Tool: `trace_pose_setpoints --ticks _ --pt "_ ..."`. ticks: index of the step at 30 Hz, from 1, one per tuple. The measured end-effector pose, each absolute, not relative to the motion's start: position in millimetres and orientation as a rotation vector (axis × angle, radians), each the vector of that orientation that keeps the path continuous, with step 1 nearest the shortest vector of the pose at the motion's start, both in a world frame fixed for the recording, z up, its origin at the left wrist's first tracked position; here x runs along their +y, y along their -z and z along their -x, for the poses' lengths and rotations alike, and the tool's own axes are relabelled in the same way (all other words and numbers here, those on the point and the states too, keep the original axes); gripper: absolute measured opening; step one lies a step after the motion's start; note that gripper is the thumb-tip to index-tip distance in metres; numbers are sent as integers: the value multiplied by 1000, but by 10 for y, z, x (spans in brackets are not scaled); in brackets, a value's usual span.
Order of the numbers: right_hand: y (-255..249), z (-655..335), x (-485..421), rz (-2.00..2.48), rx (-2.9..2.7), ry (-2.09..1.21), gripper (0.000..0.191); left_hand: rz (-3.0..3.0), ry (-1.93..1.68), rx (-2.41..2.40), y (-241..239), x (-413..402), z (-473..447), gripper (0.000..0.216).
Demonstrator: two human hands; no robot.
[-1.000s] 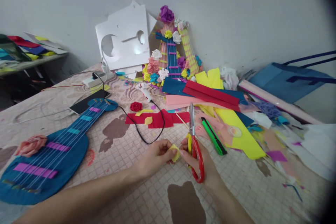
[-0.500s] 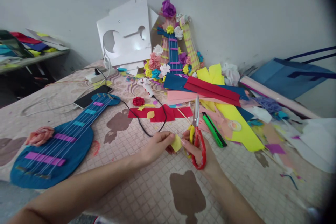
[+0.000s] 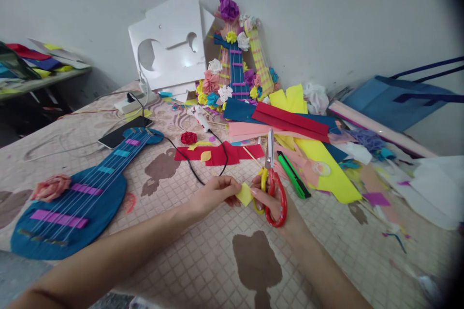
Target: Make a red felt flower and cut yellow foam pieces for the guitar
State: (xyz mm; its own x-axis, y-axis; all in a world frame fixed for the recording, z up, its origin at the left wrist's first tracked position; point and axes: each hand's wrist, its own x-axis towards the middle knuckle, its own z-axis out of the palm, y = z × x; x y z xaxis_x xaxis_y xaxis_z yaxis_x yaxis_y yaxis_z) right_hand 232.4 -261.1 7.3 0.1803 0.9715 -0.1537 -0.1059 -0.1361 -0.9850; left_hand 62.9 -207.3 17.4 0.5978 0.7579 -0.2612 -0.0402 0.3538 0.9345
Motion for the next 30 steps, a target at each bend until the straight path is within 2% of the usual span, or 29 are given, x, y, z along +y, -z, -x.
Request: trace_pose_setpoints --ticks 5,10,30 --pt "-65 -2354 -2596 1328 -903 -1181 34 -1114 -585 789 -177 -2054 -617 38" --pt "-116 -2334 -2613 1366 -934 -1200 32 -1240 -542 809 -238 -2064 -586 53" --pt "-116 -2429 -2616 1414 -1003 -1156 27 -1216 -415 629 -187 -1922 -566 18"
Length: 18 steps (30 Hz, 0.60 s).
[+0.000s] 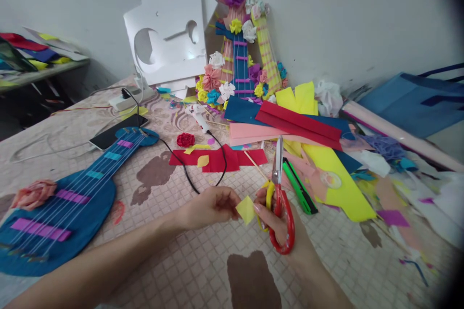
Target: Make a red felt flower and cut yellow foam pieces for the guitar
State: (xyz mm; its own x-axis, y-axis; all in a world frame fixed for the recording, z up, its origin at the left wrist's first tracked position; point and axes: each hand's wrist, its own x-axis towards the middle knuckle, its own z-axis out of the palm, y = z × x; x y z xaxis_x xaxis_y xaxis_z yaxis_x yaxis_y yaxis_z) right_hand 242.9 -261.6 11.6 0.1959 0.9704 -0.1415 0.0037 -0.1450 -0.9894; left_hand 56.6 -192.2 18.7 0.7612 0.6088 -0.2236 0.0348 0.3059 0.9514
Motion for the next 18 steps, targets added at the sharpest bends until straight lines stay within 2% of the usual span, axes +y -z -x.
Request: trace_pose_setpoints --ticks 2,6,18 --pt "-119 -2420 -2616 1420 -1009 -1191 27 -1215 -432 691 -252 -1927 -566 20" --pt "-83 -2393 -2630 1399 -1075 -1271 25 -1176 -412 720 -299 -1983 -582 39" --pt "-29 -2279 -2646 1369 -1079 -1208 34 -1085 -567 838 -130 -2027 -630 40"
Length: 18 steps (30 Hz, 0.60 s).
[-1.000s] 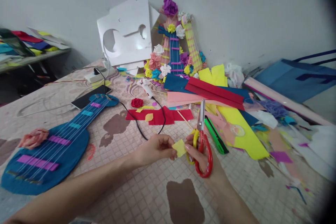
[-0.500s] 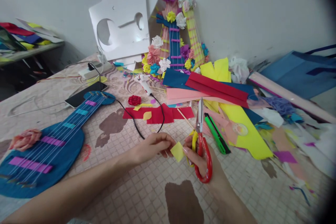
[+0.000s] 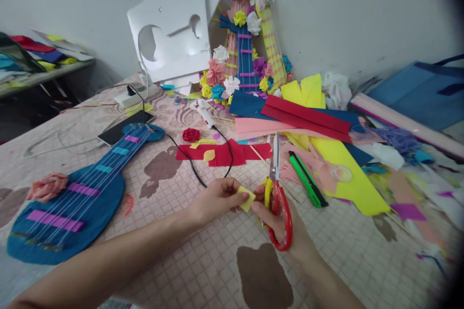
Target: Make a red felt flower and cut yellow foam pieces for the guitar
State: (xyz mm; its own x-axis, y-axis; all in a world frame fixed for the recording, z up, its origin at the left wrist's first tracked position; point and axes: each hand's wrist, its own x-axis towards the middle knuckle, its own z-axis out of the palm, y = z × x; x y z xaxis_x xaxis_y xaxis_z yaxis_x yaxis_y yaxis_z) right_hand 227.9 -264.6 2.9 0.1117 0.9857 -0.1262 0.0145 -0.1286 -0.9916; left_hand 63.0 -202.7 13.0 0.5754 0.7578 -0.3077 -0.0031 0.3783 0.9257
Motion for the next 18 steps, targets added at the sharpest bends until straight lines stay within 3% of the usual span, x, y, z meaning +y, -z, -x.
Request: trace_pose_setpoints --ticks 18 --pt "-103 -2230 -2606 1275 -1144 -1156 29 -1151 -659 822 -185 -2015 -620 37"
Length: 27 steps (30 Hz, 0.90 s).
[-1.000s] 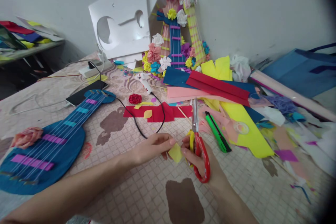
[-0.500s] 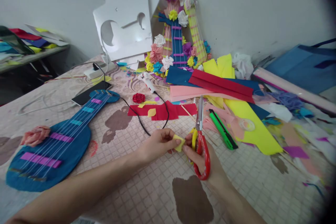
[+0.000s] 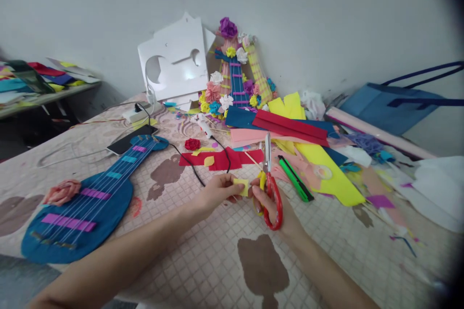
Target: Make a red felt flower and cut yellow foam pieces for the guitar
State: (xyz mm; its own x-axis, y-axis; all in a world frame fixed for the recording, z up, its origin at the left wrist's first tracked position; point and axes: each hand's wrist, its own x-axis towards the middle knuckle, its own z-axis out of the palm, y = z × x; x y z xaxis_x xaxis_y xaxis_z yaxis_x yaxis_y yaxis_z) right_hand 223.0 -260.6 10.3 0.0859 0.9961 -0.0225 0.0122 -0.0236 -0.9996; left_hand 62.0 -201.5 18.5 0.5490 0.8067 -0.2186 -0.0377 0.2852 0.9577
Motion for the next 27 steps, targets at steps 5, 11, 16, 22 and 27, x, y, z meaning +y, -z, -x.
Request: trace_pose_setpoints --ticks 5,11,16,22,27 --pt "-172 -2227 -2457 1298 -1214 -1113 29 -1237 -642 838 -259 -1925 -643 34" --pt "-2 -2313 -2385 1273 -1141 -1127 25 -1155 -620 842 -208 -1846 -704 37" --pt "79 -2375 -2428 1280 -1157 -1117 27 -1077 -591 810 -182 -1879 -730 43" --pt "56 -2363 -2460 1318 -1197 -1125 29 -1149 -623 818 -185 -1918 -721 40" --pt "-17 -2327 -2550 1298 -1286 -1127 34 -1011 -743 836 -253 -1862 -668 34"
